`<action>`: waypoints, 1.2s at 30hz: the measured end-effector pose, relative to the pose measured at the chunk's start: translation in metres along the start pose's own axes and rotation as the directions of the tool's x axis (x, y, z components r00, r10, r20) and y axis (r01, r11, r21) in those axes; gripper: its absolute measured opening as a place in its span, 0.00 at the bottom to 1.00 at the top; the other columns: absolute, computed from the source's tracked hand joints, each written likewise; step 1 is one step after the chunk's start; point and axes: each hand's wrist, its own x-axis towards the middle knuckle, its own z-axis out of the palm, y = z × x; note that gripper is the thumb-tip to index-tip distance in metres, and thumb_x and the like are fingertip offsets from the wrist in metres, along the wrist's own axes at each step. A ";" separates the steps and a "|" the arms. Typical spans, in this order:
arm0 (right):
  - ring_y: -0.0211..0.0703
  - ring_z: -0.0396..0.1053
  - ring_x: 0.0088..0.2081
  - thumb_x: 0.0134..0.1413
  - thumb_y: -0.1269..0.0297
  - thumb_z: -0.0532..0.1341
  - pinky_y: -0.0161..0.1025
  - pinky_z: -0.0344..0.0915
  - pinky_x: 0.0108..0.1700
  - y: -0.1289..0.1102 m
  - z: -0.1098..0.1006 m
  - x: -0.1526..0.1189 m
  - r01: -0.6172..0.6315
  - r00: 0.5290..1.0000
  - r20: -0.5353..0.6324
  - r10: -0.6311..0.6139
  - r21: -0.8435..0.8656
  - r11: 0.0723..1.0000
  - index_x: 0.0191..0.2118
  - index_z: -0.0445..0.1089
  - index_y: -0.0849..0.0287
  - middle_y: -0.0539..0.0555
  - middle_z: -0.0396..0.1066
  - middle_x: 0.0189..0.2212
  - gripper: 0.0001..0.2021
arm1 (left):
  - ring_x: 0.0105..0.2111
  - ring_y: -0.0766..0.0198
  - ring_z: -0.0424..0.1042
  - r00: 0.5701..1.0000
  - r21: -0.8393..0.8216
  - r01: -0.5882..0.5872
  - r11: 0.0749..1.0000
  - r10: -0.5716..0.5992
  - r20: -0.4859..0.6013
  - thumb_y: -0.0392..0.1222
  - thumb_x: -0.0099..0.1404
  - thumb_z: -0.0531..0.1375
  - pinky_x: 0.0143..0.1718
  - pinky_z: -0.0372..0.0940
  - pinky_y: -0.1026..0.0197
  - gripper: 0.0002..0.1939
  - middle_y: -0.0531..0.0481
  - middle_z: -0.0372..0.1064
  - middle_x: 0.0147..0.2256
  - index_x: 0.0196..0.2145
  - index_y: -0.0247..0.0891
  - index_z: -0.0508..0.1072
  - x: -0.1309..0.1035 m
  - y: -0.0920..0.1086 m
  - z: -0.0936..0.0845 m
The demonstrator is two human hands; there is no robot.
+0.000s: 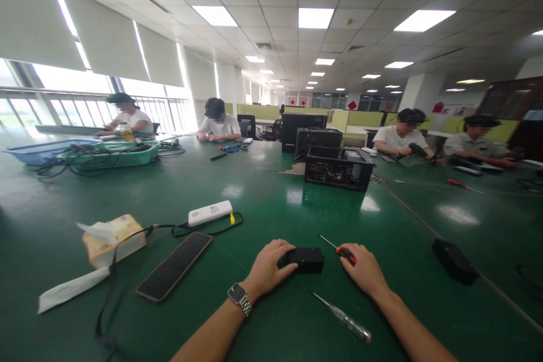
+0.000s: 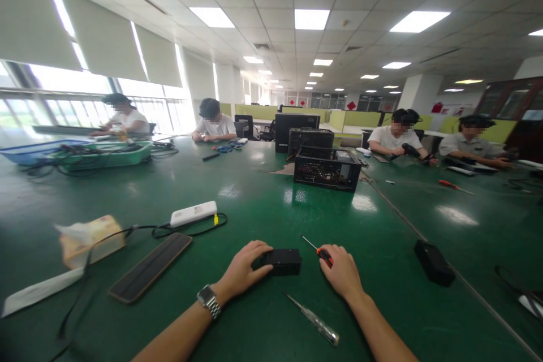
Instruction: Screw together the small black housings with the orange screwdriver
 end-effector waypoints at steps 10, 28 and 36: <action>0.48 0.72 0.41 0.59 0.56 0.49 0.41 0.66 0.43 0.012 0.003 0.003 -0.048 0.993 -0.104 0.062 0.130 0.990 0.44 0.74 0.57 0.56 0.76 0.40 0.19 | 0.42 0.57 0.71 0.998 -0.132 0.042 0.990 -0.047 -0.036 0.43 0.57 0.66 0.46 0.65 0.56 0.14 0.49 0.73 0.41 0.42 0.40 0.73 0.000 -0.005 0.000; 0.37 0.59 0.19 0.59 0.41 0.48 0.33 0.55 0.24 -0.002 0.004 0.002 -0.049 0.987 -0.136 0.089 0.270 0.961 0.20 0.66 0.58 0.48 0.62 0.15 0.28 | 0.43 0.55 0.71 0.986 -0.130 0.163 0.978 -0.159 0.041 0.49 0.59 0.65 0.47 0.64 0.55 0.20 0.48 0.73 0.43 0.47 0.42 0.72 0.000 -0.006 -0.002; 0.36 0.56 0.20 0.59 0.43 0.49 0.34 0.55 0.26 -0.012 -0.021 -0.003 -0.018 0.997 -0.061 0.037 0.291 0.957 0.19 0.64 0.58 0.46 0.56 0.15 0.27 | 0.45 0.54 0.70 0.986 -0.166 0.155 0.974 -0.143 0.085 0.51 0.59 0.64 0.50 0.62 0.53 0.20 0.48 0.73 0.45 0.48 0.43 0.73 0.001 -0.012 0.000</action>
